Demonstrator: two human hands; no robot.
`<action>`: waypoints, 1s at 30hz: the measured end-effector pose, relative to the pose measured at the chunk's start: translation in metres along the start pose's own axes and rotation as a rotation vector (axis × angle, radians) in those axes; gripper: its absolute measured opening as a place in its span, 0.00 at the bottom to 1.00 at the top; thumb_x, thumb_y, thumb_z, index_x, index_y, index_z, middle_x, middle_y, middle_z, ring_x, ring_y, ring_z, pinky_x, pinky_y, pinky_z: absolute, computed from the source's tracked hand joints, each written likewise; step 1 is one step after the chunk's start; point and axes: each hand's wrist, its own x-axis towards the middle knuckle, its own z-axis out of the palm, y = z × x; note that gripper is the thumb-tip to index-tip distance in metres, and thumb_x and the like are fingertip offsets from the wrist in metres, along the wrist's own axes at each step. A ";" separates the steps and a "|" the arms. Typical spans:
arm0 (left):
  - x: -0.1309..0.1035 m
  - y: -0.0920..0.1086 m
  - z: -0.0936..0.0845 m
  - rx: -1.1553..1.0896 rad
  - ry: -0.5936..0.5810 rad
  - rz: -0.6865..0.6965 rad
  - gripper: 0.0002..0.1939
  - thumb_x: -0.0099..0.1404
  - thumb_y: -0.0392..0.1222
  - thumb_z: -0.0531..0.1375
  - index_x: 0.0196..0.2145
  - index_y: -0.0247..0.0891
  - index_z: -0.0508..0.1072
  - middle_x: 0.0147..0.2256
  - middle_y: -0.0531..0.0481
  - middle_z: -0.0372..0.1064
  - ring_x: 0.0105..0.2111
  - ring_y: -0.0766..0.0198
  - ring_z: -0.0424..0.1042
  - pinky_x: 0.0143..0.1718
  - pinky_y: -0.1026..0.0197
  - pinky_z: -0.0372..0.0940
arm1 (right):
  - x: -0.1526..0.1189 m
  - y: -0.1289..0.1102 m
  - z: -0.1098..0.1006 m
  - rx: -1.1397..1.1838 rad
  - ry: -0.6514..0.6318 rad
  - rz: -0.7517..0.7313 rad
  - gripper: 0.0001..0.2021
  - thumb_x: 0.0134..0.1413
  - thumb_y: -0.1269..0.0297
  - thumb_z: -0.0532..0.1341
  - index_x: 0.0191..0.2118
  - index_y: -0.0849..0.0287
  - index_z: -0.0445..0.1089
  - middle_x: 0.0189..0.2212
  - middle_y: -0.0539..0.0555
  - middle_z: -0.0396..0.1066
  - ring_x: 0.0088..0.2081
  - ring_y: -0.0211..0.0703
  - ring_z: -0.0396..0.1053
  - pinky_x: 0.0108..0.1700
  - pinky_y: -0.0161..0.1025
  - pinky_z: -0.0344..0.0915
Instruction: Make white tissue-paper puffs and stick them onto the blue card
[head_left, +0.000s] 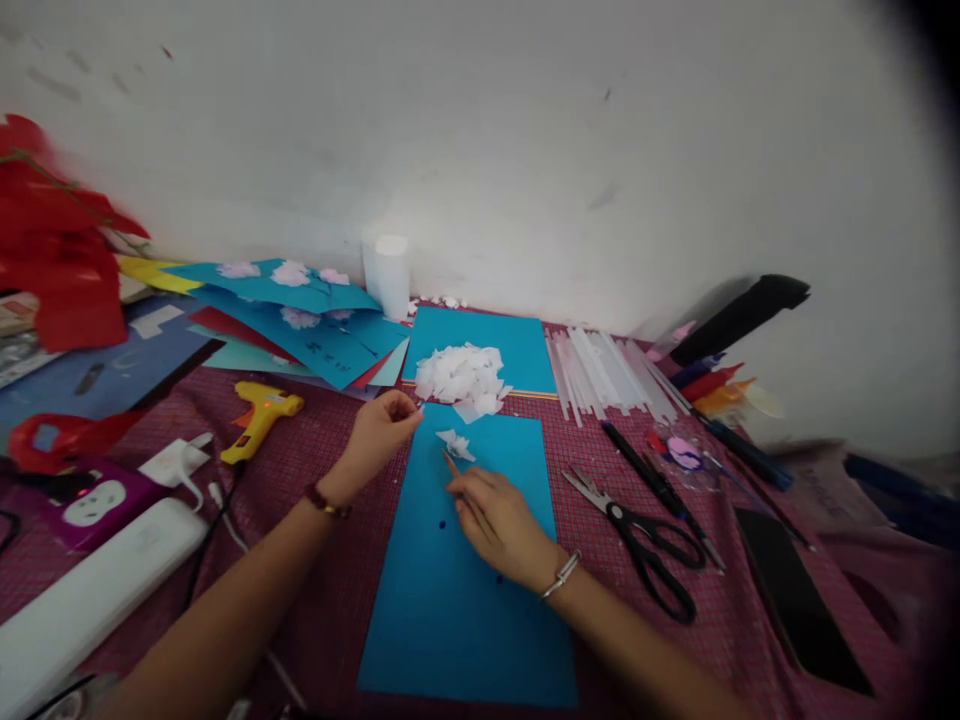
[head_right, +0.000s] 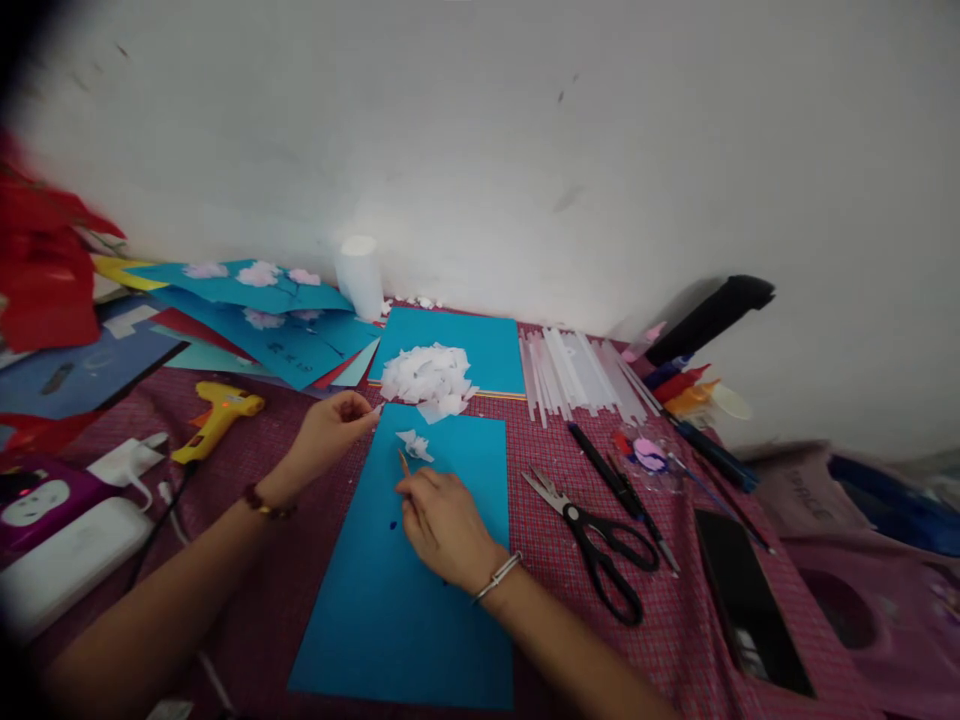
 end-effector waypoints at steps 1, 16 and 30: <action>0.003 -0.008 0.005 0.019 0.018 0.008 0.09 0.54 0.42 0.61 0.23 0.37 0.65 0.21 0.57 0.62 0.22 0.69 0.61 0.24 0.67 0.56 | 0.002 0.001 0.002 -0.014 -0.014 -0.008 0.11 0.56 0.75 0.53 0.43 0.57 0.66 0.37 0.55 0.70 0.38 0.44 0.67 0.42 0.42 0.62; -0.003 -0.032 0.016 0.255 -0.045 0.121 0.03 0.57 0.36 0.55 0.27 0.38 0.68 0.27 0.53 0.67 0.28 0.66 0.67 0.30 0.65 0.59 | 0.001 0.019 0.008 0.073 0.104 0.135 0.08 0.60 0.71 0.51 0.43 0.56 0.65 0.36 0.55 0.69 0.38 0.46 0.67 0.42 0.43 0.63; -0.011 -0.018 0.018 0.371 -0.138 0.168 0.08 0.59 0.31 0.56 0.25 0.37 0.71 0.27 0.52 0.66 0.30 0.66 0.67 0.32 0.64 0.60 | 0.006 0.025 0.001 0.307 0.152 0.264 0.08 0.59 0.70 0.53 0.40 0.57 0.68 0.33 0.53 0.70 0.33 0.41 0.69 0.37 0.37 0.64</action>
